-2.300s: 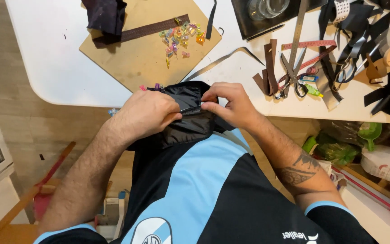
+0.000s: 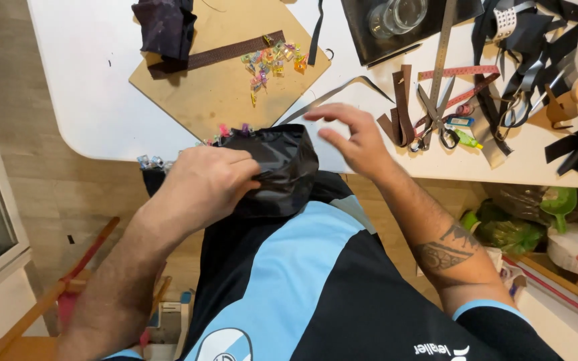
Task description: Preparing a leather pouch for sewing by aligning edges and securing them with plastic clips.
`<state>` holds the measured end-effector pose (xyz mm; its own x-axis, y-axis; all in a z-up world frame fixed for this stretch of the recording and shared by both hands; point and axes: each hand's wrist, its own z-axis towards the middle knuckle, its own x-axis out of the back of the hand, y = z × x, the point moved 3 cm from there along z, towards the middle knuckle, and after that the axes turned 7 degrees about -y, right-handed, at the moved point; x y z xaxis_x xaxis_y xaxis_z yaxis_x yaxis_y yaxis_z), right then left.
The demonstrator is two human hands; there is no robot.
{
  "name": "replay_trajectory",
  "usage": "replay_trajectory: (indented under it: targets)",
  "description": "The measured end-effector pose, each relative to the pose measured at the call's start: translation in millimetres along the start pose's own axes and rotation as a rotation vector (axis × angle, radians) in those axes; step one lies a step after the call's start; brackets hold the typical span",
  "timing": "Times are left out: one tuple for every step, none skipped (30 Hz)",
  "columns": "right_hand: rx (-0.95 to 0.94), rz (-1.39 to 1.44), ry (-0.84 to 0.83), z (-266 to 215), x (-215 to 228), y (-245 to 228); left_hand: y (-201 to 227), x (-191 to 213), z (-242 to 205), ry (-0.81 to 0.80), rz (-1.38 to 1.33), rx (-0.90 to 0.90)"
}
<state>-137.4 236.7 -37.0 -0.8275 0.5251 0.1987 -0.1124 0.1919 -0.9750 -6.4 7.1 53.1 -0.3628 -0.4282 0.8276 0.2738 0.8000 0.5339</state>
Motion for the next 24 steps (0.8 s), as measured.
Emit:
replay_trajectory:
  targets:
    - [-0.001,0.007,0.007,-4,2,28,0,4,-8,-0.009,0.003,-0.002]
    - [-0.143,0.104,0.192,-12,7,60,-3,10,-17,0.073,-0.224,0.006]
    - [-0.287,0.202,0.376,-22,12,93,-5,17,-24,0.154,-0.452,0.016]
    - [-0.280,0.206,0.393,-23,4,116,-2,25,-29,0.145,-0.442,0.004]
    - [-0.361,0.351,0.483,-25,-4,142,-1,35,-33,0.185,-0.567,0.003]
    - [-0.444,0.504,0.574,-29,-15,168,1,45,-39,0.217,-0.694,0.003]
    - [-0.439,0.515,0.592,-19,-25,164,7,50,-41,0.199,-0.686,-0.008]
    - [-0.415,0.571,0.585,-8,-34,159,11,59,-43,0.290,-0.780,-0.051]
    - [-0.388,0.625,0.577,3,-42,154,14,67,-46,0.380,-0.876,-0.092]
    - [-0.375,0.633,0.588,17,-45,149,13,62,-45,0.370,-0.863,-0.102]
    - [-0.332,0.710,0.548,33,-50,143,7,60,-48,0.534,-0.957,-0.064]
    - [-0.298,0.792,0.496,47,-61,134,4,58,-57,0.700,-1.051,-0.006]
    - [-0.293,0.806,0.496,49,-62,129,-9,42,-76,0.692,-1.040,-0.001]
    - [-0.253,0.878,0.446,53,-59,125,-29,25,-95,0.831,-1.089,0.086]
    - [-0.212,0.947,0.396,58,-56,120,-50,8,-115,0.971,-1.134,0.173]
    - [-0.205,0.945,0.399,58,-49,117,-55,3,-115,0.970,-1.133,0.165]
    - [-0.167,1.008,0.347,60,-44,113,-60,-3,-115,0.945,-1.149,0.175]
    - [-0.138,1.071,0.291,58,-41,109,-63,-11,-117,0.922,-1.169,0.195]
    - [-0.142,1.071,0.290,51,-36,105,-72,-16,-115,0.922,-1.172,0.198]
    - [-0.110,1.131,0.229,47,-32,100,-82,-24,-111,0.893,-1.199,0.224]
    - [-0.078,1.189,0.167,43,-27,95,-92,-31,-108,0.863,-1.226,0.250]
    - [-0.079,1.184,0.163,40,-24,90,-98,-38,-105,0.868,-1.227,0.247]
    - [-0.046,1.241,0.101,37,-22,83,-103,-46,-102,0.838,-1.254,0.270]
    - [-0.015,1.295,0.041,32,-20,76,-108,-55,-99,0.805,-1.283,0.292]
